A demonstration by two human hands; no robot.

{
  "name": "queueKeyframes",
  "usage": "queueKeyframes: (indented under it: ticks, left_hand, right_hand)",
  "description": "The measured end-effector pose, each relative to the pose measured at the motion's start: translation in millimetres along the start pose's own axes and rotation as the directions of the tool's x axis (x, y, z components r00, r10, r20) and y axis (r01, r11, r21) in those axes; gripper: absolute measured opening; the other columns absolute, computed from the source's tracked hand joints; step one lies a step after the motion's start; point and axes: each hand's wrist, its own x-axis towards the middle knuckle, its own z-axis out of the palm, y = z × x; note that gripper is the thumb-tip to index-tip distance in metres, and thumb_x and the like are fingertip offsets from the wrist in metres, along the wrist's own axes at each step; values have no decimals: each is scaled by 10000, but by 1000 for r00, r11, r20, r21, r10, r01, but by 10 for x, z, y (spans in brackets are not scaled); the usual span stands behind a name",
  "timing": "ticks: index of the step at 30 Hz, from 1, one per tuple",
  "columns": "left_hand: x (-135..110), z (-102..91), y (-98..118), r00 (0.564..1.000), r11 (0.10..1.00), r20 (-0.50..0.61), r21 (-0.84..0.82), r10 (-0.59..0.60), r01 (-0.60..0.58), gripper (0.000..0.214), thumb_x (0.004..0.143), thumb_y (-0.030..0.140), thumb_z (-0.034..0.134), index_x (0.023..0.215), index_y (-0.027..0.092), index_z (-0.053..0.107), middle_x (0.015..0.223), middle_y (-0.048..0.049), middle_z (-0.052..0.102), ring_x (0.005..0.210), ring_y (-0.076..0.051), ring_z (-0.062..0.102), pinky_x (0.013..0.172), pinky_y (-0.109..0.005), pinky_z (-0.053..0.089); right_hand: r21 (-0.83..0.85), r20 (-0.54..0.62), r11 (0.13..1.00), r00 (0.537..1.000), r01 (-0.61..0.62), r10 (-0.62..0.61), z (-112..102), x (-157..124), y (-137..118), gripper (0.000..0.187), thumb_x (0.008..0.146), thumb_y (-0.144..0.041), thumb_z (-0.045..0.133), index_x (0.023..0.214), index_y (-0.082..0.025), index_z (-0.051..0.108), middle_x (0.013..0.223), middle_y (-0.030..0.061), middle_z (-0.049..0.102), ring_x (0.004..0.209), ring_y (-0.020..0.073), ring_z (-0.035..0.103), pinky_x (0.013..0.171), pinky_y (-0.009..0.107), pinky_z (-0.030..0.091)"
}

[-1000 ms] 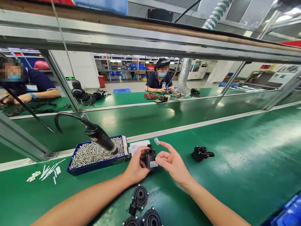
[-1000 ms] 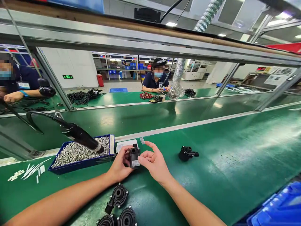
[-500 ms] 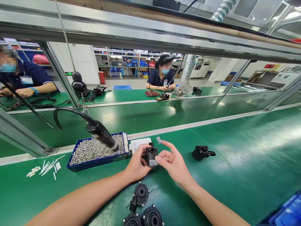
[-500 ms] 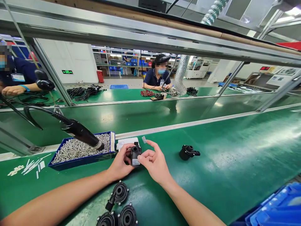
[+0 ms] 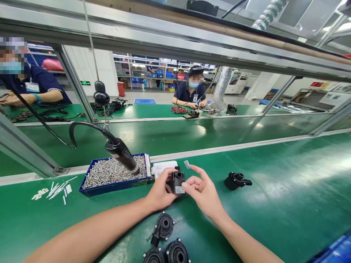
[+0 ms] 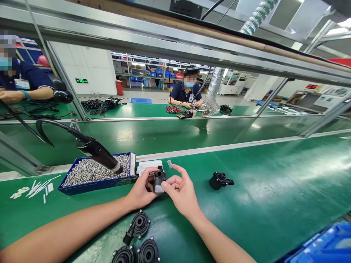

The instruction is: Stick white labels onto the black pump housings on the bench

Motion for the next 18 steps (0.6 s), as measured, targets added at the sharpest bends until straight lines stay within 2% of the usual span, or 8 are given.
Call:
queueKeyframes:
  ticks: [12,15,18]
  left_hand:
    - [10,2,43,1000,1000,2,-5,13,-13,559,777,243,821,1259,225,540,1192,-109,653,1003,-243,711,525,-160,477]
    - [11,-2,56,1000,1000,3,4,24,-24,544,790,250,821,1253,228,536,1182,-102,644,974,-231,709,513,-156,471]
    - [11,-1,54,999,999,6,3,41,-41,535,803,245,803,1261,227,526,1171,-100,632,952,-223,705,489,-147,454]
  right_hand:
    - [-35,-20,999,999,25,-26,0,1,6,779,766,-536,910,1352,-228,499,710,-39,663,617,167,588,599,287,454]
    - [-90,-28,993,996,78,-81,13,-28,19,686,806,-506,880,1327,-238,525,716,-31,669,600,168,586,587,295,468]
    - [-227,-13,953,977,203,-212,18,-72,56,497,884,-425,815,1284,-254,575,744,-8,693,564,156,564,537,288,442]
